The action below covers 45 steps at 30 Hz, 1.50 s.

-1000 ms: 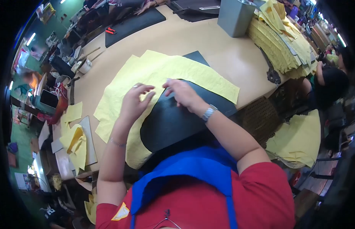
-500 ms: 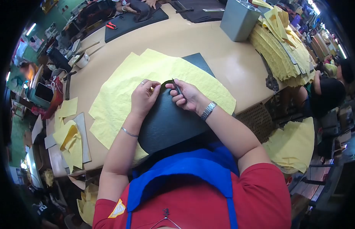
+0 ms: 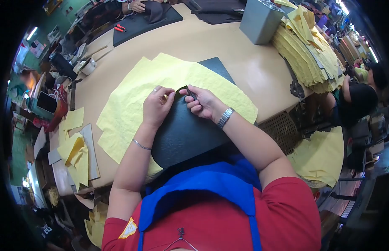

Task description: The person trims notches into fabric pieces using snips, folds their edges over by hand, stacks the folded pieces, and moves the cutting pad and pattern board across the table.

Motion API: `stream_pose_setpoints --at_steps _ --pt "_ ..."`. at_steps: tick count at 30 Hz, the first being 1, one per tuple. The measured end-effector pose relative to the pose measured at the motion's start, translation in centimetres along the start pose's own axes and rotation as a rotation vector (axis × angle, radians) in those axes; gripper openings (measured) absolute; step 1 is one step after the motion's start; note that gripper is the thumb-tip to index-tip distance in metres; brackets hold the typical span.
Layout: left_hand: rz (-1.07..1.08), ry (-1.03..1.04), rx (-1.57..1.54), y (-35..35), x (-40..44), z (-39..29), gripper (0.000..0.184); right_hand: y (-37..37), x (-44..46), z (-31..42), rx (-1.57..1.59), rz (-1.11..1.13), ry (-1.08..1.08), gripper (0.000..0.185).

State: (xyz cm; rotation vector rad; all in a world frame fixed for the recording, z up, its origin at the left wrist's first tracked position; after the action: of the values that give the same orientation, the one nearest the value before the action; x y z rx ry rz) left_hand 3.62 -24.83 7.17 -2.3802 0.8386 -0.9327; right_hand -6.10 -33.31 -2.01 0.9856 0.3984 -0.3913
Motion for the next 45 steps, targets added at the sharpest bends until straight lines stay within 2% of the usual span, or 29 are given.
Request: stream_pose_setpoints --at_steps 5,8,14,17,20,23,26,27,29,31,32,33,35,38,39,41,42,43,45 --pt "-0.02 0.012 -0.017 -0.1 0.0 0.2 0.008 -0.7 -0.4 -0.1 -0.012 -0.025 -0.062 0.032" --pt "-0.019 0.018 -0.004 -0.2 0.0 0.0 0.008 0.2 -0.5 -0.4 0.018 0.008 0.019 0.031" --pt "-0.006 -0.01 -0.005 0.1 0.0 0.4 0.007 -0.3 0.3 0.1 -0.072 -0.024 -0.092 0.032" --pt "0.027 -0.069 -0.026 0.0 0.1 0.5 0.007 0.1 -0.5 -0.2 -0.057 -0.019 -0.033 0.032" --pt "-0.016 0.016 0.028 -0.1 0.0 0.0 0.007 0.5 0.5 -0.1 -0.056 -0.026 -0.011 0.033" --pt "0.025 -0.03 0.047 0.1 0.0 0.1 0.009 -0.2 0.7 0.0 -0.096 -0.013 -0.066 0.034" --pt "0.13 -0.151 -0.095 0.7 0.0 1.2 0.015 -0.1 -2.3 1.6 -0.221 -0.061 -0.218 0.034" --pt "0.214 -0.165 -0.107 0.9 0.1 1.4 0.019 -0.3 -3.5 3.4 -0.321 -0.072 -0.314 0.035" --pt "0.371 -0.194 -0.146 0.1 0.4 1.9 0.029 -2.4 -6.2 8.9 -0.582 -0.248 -0.58 0.036" --pt "0.537 -0.116 0.056 -1.7 0.4 1.3 0.051 -5.2 -8.9 15.4 -1.166 -0.48 -0.8 0.037" --pt "0.604 -0.087 0.158 -2.5 0.0 1.9 0.062 -8.2 -9.4 17.4 -1.357 -0.611 -0.766 0.038" --pt "0.629 0.084 0.286 -3.2 -0.5 1.9 0.072 -11.0 -9.8 19.5 -1.547 -0.738 -0.738 0.039" --pt "0.677 0.41 0.567 -3.6 -2.1 2.3 0.094 -15.9 -10.1 21.6 -1.787 -0.825 -0.653 0.039" --pt "0.671 0.173 0.498 -3.0 -2.0 4.4 0.108 -11.0 -12.8 21.5 -2.031 -0.991 -1.211 0.038" --pt "0.625 0.082 0.576 -1.8 -1.0 6.2 0.105 -8.8 -12.6 20.3 -1.968 -0.848 -1.254 0.04" --pt "0.453 -0.285 0.64 -1.3 1.4 7.7 0.105 -0.7 -12.7 15.6 -1.811 -0.588 -1.296 0.042" --pt "0.296 -0.438 0.652 -1.3 2.7 8.3 0.106 1.0 -11.1 12.6 -1.842 -0.433 -1.218 0.049" --pt "0.127 -0.581 0.66 -1.6 3.2 9.6 0.107 3.7 -11.0 9.2 -1.858 -0.375 -1.104 0.055" --pt "-0.05 -0.53 0.474 -1.7 4.4 9.5 0.109 5.3 -9.7 4.0 -2.095 -0.269 -0.959 0.072"
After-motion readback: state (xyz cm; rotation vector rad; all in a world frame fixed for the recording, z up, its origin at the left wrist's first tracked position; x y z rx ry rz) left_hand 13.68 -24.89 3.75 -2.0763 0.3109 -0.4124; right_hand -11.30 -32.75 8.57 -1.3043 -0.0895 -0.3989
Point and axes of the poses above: each hand's wrist, its own x-axis towards the middle knuckle, its own y-axis out of the palm, z = x × y, the point moved 10 cm from there along x, towards the middle knuckle, and after that the axes turned 5 degrees about -y, right-handed, at the moved point
